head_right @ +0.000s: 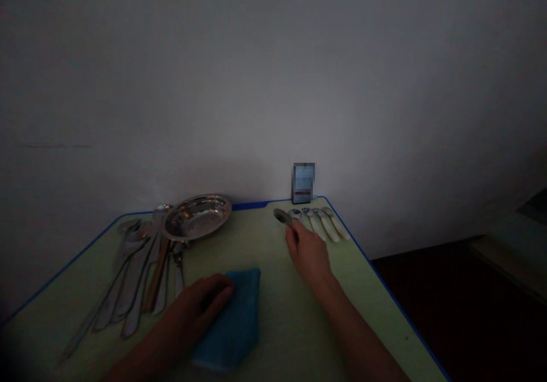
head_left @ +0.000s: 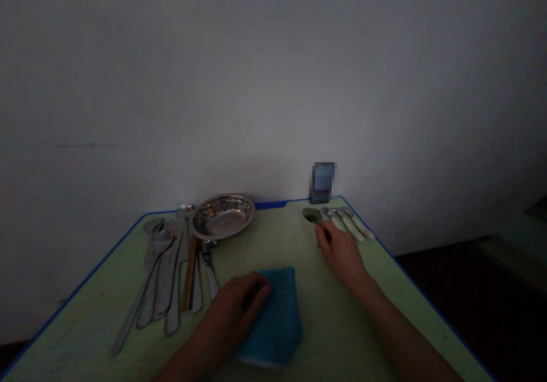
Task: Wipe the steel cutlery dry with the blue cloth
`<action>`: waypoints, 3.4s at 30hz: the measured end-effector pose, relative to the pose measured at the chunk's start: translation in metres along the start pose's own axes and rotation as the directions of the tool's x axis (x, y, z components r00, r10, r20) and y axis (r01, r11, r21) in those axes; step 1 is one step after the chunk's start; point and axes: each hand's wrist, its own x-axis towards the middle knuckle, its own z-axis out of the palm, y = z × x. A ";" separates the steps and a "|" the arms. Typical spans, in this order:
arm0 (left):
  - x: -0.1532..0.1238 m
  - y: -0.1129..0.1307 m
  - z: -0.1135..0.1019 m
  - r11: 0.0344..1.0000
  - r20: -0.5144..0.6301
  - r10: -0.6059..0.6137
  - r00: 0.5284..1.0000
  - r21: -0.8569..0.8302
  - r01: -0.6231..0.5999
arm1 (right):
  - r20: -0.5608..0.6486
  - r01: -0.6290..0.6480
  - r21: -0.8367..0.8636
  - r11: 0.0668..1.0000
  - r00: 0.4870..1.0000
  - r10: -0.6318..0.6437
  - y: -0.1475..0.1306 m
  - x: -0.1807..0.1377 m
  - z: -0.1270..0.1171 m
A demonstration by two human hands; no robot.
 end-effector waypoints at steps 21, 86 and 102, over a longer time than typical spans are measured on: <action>-0.002 -0.006 0.004 0.998 0.008 -0.010 1.000 0.061 0.009 | 0.250 0.005 -0.232 0.973 0.967 0.055 0.008 0.001 0.000; 0.001 -0.024 -0.049 0.800 -0.327 0.058 0.943 0.580 0.152 | 0.305 0.405 0.218 0.888 0.836 -0.456 -0.042 -0.043 0.023; -0.019 -0.100 -0.114 0.547 -0.362 -0.532 0.766 0.544 0.637 | 0.197 0.336 0.097 0.937 0.916 -0.349 -0.021 -0.022 0.064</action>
